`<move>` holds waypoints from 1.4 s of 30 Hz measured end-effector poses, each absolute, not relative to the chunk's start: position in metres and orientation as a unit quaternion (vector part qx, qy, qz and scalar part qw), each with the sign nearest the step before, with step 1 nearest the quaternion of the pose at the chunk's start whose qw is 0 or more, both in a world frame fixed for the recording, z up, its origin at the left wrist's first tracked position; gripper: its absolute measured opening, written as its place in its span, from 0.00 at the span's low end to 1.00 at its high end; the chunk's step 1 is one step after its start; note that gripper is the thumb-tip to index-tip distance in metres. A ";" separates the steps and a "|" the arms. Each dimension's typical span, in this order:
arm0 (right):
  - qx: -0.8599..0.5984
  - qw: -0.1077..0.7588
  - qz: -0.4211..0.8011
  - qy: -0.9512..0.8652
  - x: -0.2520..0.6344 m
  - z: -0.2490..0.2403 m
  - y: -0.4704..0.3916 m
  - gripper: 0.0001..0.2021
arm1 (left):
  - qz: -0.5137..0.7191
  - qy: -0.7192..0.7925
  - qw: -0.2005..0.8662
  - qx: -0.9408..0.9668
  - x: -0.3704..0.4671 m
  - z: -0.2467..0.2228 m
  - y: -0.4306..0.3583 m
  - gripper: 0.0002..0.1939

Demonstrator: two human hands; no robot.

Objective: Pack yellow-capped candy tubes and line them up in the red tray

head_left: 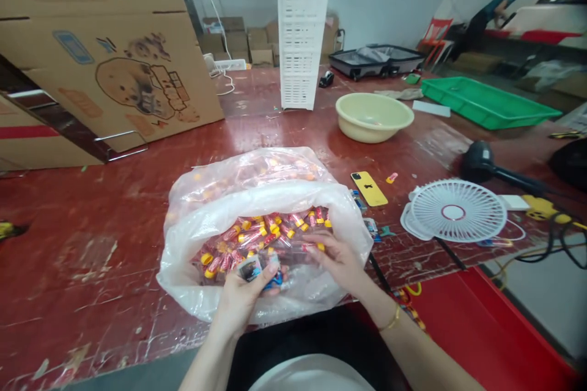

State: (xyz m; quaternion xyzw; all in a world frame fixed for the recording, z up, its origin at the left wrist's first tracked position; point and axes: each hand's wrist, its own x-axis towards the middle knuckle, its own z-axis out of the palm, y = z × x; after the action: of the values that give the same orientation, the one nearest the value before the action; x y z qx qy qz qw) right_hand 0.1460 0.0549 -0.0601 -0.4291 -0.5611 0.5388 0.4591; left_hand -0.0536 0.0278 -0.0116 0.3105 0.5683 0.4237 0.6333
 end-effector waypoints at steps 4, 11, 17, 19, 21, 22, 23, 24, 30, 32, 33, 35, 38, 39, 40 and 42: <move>-0.405 0.522 0.513 -0.548 0.170 -0.020 0.062 0.13 | 0.409 0.545 0.627 0.377 -0.039 -0.010 0.031 0.13; -0.384 0.464 0.359 -0.713 0.161 0.019 0.069 0.07 | 0.391 0.538 0.596 0.451 -0.034 -0.013 0.028 0.14; -0.380 0.396 0.433 -0.715 0.154 0.019 0.074 0.07 | 0.362 0.539 0.632 0.422 -0.033 -0.016 0.025 0.14; -0.390 0.406 0.485 -0.670 0.153 0.011 0.075 0.09 | 0.363 0.519 0.678 0.373 -0.030 -0.015 0.024 0.14; -0.401 0.412 0.519 -0.633 0.152 0.001 0.072 0.10 | 0.373 0.494 0.727 0.298 -0.026 -0.013 0.023 0.15; -0.401 0.410 0.530 -0.625 0.151 -0.004 0.068 0.11 | 0.380 0.484 0.745 0.259 -0.023 -0.012 0.023 0.16; -0.396 0.401 0.540 -0.625 0.149 -0.008 0.063 0.12 | 0.386 0.475 0.759 0.223 -0.020 -0.012 0.024 0.17; -0.386 0.391 0.550 -0.629 0.148 -0.012 0.057 0.17 | 0.389 0.467 0.770 0.193 -0.016 -0.011 0.025 0.17; -0.424 0.414 0.525 -0.612 0.132 -0.029 0.026 0.35 | 0.393 0.457 0.781 0.162 -0.006 -0.010 0.029 0.15; -0.451 0.438 0.462 -0.625 0.130 -0.032 0.025 0.31 | 0.399 0.455 0.770 0.201 -0.007 -0.011 0.027 0.15; -0.457 0.447 0.435 -0.634 0.130 -0.033 0.025 0.30 | 0.404 0.451 0.765 0.219 -0.008 -0.011 0.026 0.15; -0.459 0.450 0.409 -0.647 0.131 -0.035 0.026 0.31 | 0.415 0.440 0.758 0.243 -0.009 -0.012 0.024 0.13; -0.457 0.445 0.405 -0.655 0.133 -0.036 0.025 0.31 | 0.418 0.435 0.757 0.251 -0.010 -0.013 0.022 0.13; -0.456 0.444 0.405 -0.656 0.134 -0.036 0.024 0.32 | 0.421 0.435 0.755 0.253 -0.010 -0.013 0.022 0.13; -0.455 0.444 0.406 -0.657 0.134 -0.036 0.024 0.32 | 0.422 0.435 0.753 0.254 -0.010 -0.013 0.022 0.13; -0.451 0.447 0.412 -0.653 0.135 -0.034 0.024 0.32 | 0.423 0.439 0.750 0.258 -0.009 -0.014 0.022 0.14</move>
State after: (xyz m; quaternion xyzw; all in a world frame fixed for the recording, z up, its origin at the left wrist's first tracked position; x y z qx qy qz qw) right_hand 0.1353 0.0238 -0.0342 -0.4511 -0.6535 0.4116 0.4472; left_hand -0.0093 0.0221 -0.0137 0.2579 0.4390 0.4227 0.7498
